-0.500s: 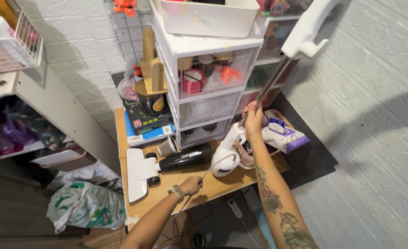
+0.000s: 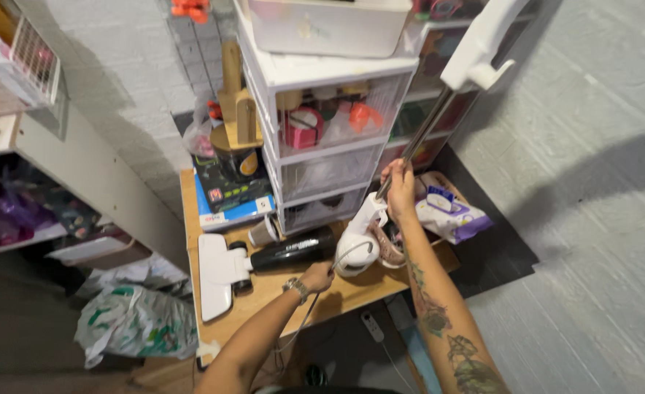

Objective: The person assembles a stick vacuum cleaner on a small table. They attach the filter, connect the handle to the motor body, and wind the power cord around the handle.

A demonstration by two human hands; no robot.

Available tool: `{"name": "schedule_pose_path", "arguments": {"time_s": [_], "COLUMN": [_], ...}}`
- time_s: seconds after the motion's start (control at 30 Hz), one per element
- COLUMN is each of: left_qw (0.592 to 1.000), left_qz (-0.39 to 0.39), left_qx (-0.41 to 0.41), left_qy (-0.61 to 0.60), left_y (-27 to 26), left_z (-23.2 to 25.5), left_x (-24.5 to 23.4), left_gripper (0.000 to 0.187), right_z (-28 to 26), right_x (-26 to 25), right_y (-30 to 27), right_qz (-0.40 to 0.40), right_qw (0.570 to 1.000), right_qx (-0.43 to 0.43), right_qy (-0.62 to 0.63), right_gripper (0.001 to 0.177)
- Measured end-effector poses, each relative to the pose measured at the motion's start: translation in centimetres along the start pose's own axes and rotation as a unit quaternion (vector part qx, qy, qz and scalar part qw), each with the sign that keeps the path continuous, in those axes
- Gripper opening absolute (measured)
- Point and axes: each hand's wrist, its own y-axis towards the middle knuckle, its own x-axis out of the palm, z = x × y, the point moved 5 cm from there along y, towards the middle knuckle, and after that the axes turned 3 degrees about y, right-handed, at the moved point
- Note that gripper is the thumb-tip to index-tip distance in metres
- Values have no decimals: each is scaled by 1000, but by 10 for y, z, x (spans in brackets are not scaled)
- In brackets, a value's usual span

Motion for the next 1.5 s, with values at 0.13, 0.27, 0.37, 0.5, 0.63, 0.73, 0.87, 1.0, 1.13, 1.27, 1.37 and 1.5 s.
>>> {"name": "schedule_pose_path", "arguments": {"time_s": [0.13, 0.27, 0.37, 0.5, 0.63, 0.73, 0.87, 1.0, 1.13, 1.27, 1.37, 1.5], "left_qw": [1000, 991, 995, 994, 994, 994, 995, 990, 984, 976, 976, 964], "left_qz": [16, 12, 66, 65, 56, 49, 42, 54, 62, 133, 181, 143], "left_qx": [1, -58, 26, 35, 12, 8, -7, -14, -55, -74, -104, -140], "left_qy": [-11, -118, -76, -78, -88, -93, -95, -131, -157, -157, -71, 173], "left_y": [-4, -6, 4, 3, 1, -8, -18, -23, -21, -27, -43, -69], "left_z": [27, 42, 58, 61, 68, 72, 74, 68, 37, -18, -59, -96], "left_x": [-10, -17, -31, -33, -41, -45, -50, -51, -51, -59, -71, -82], "left_gripper": [45, 74, 85, 93, 94, 93, 94, 95, 94, 68, 56, 59], "right_z": [-17, -34, -41, -43, -48, -49, -50, -45, -37, -30, -25, -16], "right_x": [11, 33, 43, 48, 51, 50, 47, 32, 20, 7, 3, 2], "right_y": [-11, -32, -36, -46, -45, -48, -49, -54, -75, -108, -118, -119], "right_qz": [-23, -81, -71, -64, -83, -83, -96, -52, -24, -1, 10, 22], "right_qw": [996, 986, 984, 982, 980, 985, 987, 975, 973, 967, 957, 950], "right_qx": [-2, -31, -36, -38, -59, -45, -55, -66, -69, -41, -30, -15], "right_qy": [-84, -141, -162, -175, -170, -144, -113, -206, -218, -250, -287, -310], "right_gripper": [22, 21, 17, 27, 42, 48, 56, 69, 75, 75, 76, 75]}}
